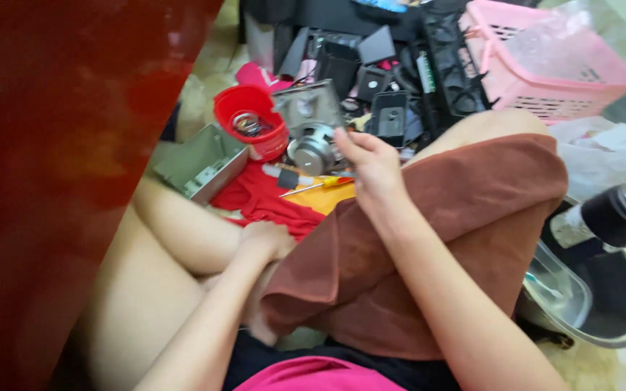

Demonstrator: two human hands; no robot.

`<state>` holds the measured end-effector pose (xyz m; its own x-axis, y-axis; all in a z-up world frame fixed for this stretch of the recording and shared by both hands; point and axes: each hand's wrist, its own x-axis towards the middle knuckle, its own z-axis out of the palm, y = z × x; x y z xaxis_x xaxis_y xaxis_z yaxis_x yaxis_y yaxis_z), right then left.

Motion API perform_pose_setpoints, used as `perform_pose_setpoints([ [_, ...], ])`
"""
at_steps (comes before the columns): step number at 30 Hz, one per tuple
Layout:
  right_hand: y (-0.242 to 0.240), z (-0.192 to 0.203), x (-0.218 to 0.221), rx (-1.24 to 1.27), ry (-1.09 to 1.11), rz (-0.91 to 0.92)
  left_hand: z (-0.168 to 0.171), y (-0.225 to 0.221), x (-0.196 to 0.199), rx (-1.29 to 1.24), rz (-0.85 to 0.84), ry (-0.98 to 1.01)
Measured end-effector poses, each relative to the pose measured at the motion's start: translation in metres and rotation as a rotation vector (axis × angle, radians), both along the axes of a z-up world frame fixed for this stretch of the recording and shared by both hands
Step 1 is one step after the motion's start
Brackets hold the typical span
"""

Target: Disassembling a speaker component by removing screws with a screwdriver and separating the driver from the mounting plate

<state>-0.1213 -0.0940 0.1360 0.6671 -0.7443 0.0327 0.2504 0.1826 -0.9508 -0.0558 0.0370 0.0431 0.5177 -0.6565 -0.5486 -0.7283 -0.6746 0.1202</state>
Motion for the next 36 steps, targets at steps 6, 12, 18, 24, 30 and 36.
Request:
perform_pose_setpoints([
  [6, 0.040, 0.033, -0.007, -0.081, 0.056, 0.037, 0.009, 0.014, -0.006, 0.008, -0.004, 0.132],
  [12, 0.069, 0.046, -0.012, -0.168, 0.157, 0.057, -0.003, 0.016, -0.005, 0.002, -0.098, 0.210],
  [18, 0.062, 0.036, -0.009, -0.173, 0.218, 0.042, 0.001, 0.011, -0.014, -0.051, -0.135, 0.172],
  [24, 0.049, 0.015, 0.003, -0.127, 0.237, 0.028, -0.016, 0.000, -0.027, -0.105, -0.129, 0.117],
  [30, 0.031, -0.009, 0.008, -0.152, 0.222, -0.013, -0.025, -0.007, -0.034, -0.151, -0.121, 0.046],
  [36, -0.022, -0.055, 0.007, -0.099, 0.310, -0.127, 0.010, 0.008, -0.044, -0.197, -0.053, 0.115],
])
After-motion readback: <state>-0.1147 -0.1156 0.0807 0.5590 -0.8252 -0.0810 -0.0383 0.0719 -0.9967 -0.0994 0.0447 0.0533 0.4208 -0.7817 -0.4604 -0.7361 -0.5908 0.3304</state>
